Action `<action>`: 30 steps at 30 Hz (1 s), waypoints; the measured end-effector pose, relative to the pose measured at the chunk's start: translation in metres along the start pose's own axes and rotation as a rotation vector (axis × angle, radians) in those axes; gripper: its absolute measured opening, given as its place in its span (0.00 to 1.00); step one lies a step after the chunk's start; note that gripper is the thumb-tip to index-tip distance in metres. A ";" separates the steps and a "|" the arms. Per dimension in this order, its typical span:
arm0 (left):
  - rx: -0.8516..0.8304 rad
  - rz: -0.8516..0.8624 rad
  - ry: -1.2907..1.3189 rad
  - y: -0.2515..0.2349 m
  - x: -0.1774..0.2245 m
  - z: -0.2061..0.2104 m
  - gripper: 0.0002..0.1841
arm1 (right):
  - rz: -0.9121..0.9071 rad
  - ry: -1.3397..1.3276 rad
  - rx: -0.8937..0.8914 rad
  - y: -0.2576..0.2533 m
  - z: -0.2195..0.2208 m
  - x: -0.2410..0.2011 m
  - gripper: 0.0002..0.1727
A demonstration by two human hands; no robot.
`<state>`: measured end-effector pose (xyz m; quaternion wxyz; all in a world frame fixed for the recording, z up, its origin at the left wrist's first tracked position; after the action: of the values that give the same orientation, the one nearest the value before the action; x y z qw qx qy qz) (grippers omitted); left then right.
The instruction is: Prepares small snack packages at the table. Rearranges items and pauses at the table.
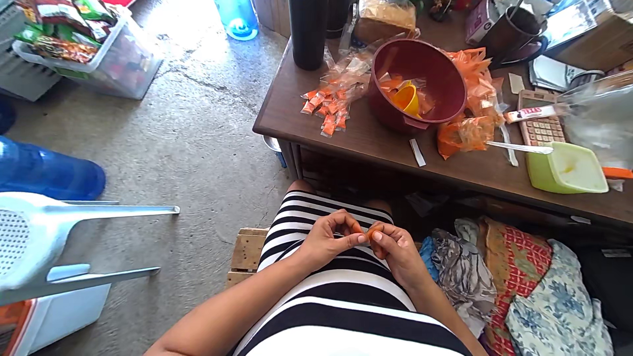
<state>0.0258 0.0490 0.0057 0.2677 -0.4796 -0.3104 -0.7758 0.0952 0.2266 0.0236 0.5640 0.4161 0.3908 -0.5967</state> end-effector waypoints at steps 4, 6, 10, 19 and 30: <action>-0.006 0.000 -0.024 0.000 0.000 0.000 0.04 | 0.018 0.020 0.000 -0.001 0.001 0.000 0.09; -0.006 -0.009 -0.028 0.000 0.000 0.000 0.04 | 0.019 0.031 0.005 -0.001 0.001 -0.001 0.08; -0.003 -0.018 -0.038 0.000 0.000 0.000 0.04 | 0.015 0.059 0.008 -0.001 0.001 -0.001 0.06; -0.004 -0.026 -0.058 0.000 0.000 0.000 0.04 | -0.009 0.086 0.021 -0.001 0.000 0.000 0.07; -0.005 -0.029 -0.063 0.000 0.000 0.000 0.04 | -0.015 0.102 0.012 0.000 0.000 -0.001 0.05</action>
<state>0.0265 0.0491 0.0056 0.2452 -0.4998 -0.3237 -0.7650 0.0947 0.2269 0.0244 0.5365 0.4465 0.4185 -0.5811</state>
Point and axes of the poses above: each hand's wrist, its own y-axis away from the middle knuckle, its own z-axis out of the palm, x = y × z, the point moved 1 cm from there along -y, towards the middle knuckle, and after that the axes turned 13 degrees about -z, right-handed, at the moved point
